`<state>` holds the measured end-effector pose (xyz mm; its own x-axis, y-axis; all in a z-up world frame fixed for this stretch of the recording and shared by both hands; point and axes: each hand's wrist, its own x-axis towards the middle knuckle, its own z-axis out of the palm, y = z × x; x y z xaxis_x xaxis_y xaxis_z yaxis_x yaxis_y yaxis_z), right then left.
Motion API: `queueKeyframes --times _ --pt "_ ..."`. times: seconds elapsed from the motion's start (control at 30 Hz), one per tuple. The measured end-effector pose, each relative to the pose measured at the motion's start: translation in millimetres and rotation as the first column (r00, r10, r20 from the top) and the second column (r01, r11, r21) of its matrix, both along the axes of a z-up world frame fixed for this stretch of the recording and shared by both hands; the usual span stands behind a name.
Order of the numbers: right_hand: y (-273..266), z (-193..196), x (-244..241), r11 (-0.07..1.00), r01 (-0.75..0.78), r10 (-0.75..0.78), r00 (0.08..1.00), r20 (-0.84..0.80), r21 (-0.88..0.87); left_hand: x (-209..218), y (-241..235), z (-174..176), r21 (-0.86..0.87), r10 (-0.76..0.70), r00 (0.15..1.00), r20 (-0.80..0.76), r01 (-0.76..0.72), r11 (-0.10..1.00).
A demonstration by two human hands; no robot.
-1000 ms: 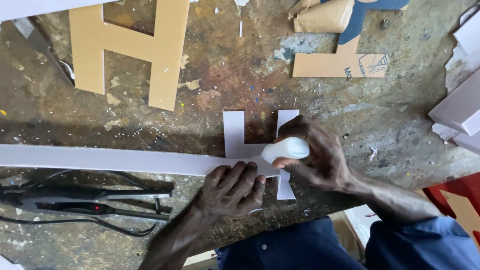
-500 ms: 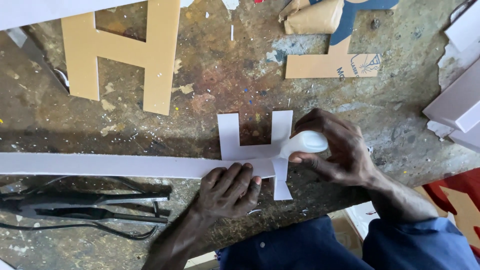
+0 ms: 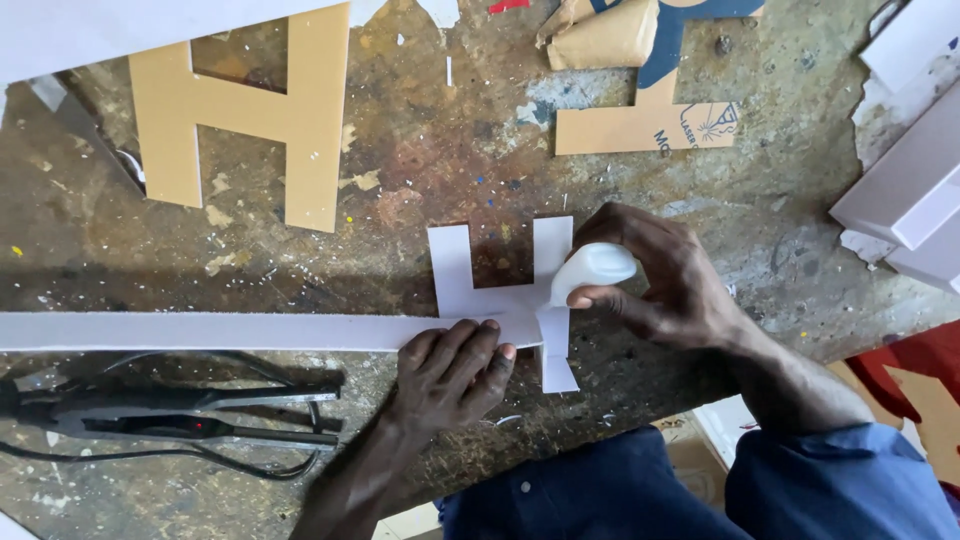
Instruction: Using a heating tool to bend plastic strips and gluing them to a cutout letter to create a 3D sign component.
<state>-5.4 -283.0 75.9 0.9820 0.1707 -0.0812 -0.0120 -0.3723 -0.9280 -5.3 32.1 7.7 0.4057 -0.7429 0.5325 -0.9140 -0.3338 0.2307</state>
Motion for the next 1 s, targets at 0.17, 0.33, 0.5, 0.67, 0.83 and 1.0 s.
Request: queueKeyframes --times 0.17,0.33,0.5,0.67,0.83,1.0 --pt "-1.5 -19.3 -4.9 0.907 0.183 -0.166 0.983 -0.077 0.378 5.7 -10.8 16.1 -0.079 0.04 0.999 -0.021 -0.041 0.996" --pt "9.4 -17.0 -7.4 0.912 0.184 -0.16 0.982 -0.095 0.367 -0.2 -7.6 6.3 -0.106 0.044 0.999 -0.031 -0.047 0.993" --pt "30.5 -13.9 -16.4 0.934 0.117 -0.099 0.993 -0.07 0.338 -2.5 -12.1 7.1 -0.119 0.044 0.998 -0.045 -0.049 0.992" --pt "28.9 -1.8 -11.7 0.877 0.252 -0.208 0.967 -0.15 0.409 -7.2 -8.2 9.7 -0.087 0.069 0.996 -0.059 -0.074 0.993" --pt "0.9 -1.1 -14.2 0.764 0.3 -0.294 0.95 -0.105 0.571 -10.8 -9.9 6.6 -0.115 0.102 0.995 0.006 -0.101 0.988" --pt "-23.5 -1.7 -24.3 0.843 0.202 -0.227 0.974 -0.011 0.499 -16.0 -9.8 -7.8 -0.161 0.114 0.993 0.032 -0.107 0.981"
